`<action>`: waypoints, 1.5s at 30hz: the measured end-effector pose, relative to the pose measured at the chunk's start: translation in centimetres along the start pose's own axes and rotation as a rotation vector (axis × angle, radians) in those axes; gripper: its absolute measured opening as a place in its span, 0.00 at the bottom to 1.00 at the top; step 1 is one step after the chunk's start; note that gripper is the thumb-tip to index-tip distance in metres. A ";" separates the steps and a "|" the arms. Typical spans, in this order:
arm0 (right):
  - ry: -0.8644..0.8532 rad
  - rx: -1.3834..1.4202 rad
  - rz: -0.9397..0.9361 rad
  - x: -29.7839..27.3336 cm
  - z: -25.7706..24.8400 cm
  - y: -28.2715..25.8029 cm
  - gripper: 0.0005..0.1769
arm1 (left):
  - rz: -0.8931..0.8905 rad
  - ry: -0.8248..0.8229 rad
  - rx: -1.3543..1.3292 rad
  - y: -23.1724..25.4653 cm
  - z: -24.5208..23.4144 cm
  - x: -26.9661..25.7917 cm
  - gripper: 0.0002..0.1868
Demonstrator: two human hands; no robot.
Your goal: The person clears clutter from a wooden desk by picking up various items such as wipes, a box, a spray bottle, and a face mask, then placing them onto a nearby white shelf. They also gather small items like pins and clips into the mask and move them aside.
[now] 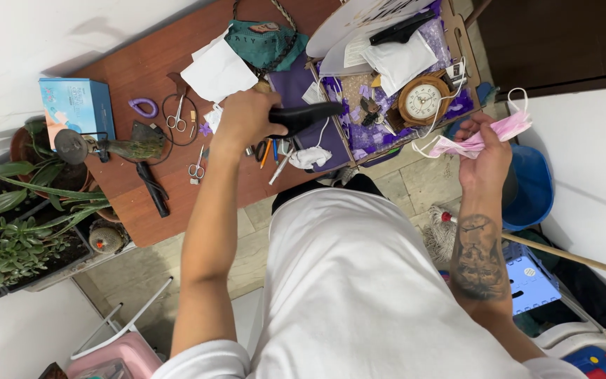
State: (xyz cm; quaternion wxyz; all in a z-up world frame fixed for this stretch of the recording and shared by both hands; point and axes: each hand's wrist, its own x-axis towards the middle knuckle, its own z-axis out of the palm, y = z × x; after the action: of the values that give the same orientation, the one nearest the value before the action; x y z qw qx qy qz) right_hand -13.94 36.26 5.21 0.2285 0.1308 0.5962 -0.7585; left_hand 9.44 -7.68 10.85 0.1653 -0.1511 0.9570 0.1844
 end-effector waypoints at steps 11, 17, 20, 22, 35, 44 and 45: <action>0.059 -0.046 0.025 -3.6 8.3 -2.8 0.10 | 0.053 0.688 -0.631 6.1 2.4 5.1 0.09; 0.041 -0.087 0.067 -4.7 9.5 -2.6 0.10 | -0.314 0.513 -0.341 8.9 11.2 14.7 0.25; 0.006 -0.121 0.070 -4.4 9.6 -1.7 0.09 | -0.419 0.569 -0.347 9.6 11.7 16.6 0.10; -0.003 -0.128 0.070 -5.0 10.1 -1.6 0.09 | -0.411 0.603 -0.392 10.4 9.2 14.4 0.09; -0.644 -0.830 -0.272 -7.7 22.7 10.1 0.04 | -0.315 0.871 -1.849 4.9 -2.0 -7.1 0.09; -0.839 -0.340 0.007 -10.0 26.4 8.0 0.13 | -0.248 1.050 -2.050 3.8 -2.8 -10.8 0.11; -0.860 -0.254 0.057 -10.1 26.5 7.4 0.15 | -0.260 1.072 -2.031 4.0 -2.7 -10.8 0.11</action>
State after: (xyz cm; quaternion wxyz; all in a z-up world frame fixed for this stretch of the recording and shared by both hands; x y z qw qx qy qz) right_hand 0.44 11.24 10.43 0.4904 -0.2092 0.5318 -0.6580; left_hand 17.02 -2.75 18.45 -0.4419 -0.3705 0.2923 0.7628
